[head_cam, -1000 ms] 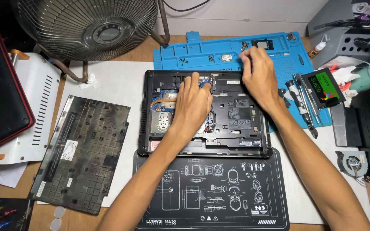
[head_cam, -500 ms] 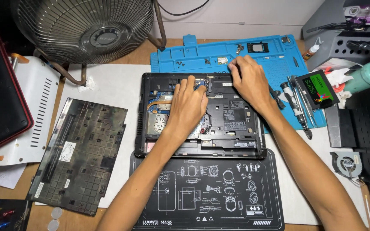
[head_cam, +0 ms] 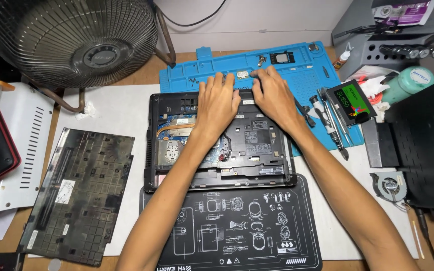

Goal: Probing a laptop motherboard with a multimeter and connecting internal ribbon cables during a repair.

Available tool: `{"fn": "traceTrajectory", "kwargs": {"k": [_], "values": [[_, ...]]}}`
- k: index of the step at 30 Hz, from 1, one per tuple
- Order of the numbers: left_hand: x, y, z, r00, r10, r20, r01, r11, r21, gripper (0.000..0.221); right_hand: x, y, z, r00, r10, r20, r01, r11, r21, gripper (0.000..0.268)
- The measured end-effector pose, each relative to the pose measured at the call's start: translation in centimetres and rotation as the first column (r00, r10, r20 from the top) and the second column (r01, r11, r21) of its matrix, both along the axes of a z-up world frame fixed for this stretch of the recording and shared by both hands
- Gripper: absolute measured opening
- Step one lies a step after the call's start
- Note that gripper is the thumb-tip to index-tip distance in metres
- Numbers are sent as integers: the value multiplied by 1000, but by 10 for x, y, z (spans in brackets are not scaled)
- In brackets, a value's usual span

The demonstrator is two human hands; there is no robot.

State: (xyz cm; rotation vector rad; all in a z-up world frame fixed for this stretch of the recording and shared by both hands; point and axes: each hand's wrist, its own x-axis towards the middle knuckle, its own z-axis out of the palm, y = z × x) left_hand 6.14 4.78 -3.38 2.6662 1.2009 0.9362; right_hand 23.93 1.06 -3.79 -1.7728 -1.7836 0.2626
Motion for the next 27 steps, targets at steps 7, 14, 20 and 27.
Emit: {"fn": "traceTrajectory", "kwargs": {"k": [7, 14, 20, 27], "values": [[22, 32, -34, 996, 2, -87, -4, 1000, -24, 30, 1, 1, 0, 1000, -4, 21, 5, 997, -72, 35], [25, 29, -56, 995, -1, -104, 9, 997, 75, 41, 3, 1, 0, 999, 1, 41, 4, 994, -105, 39], [24, 25, -45, 991, -2, -137, 4, 1000, 15, 50, 3, 1, 1, 1000, 5, 14, -3, 994, -111, 41], [23, 22, -40, 987, -9, -158, 6, 1000, -20, 50, 4, 1, -1, 1000, 8, 16, -6, 993, -114, 42]]}}
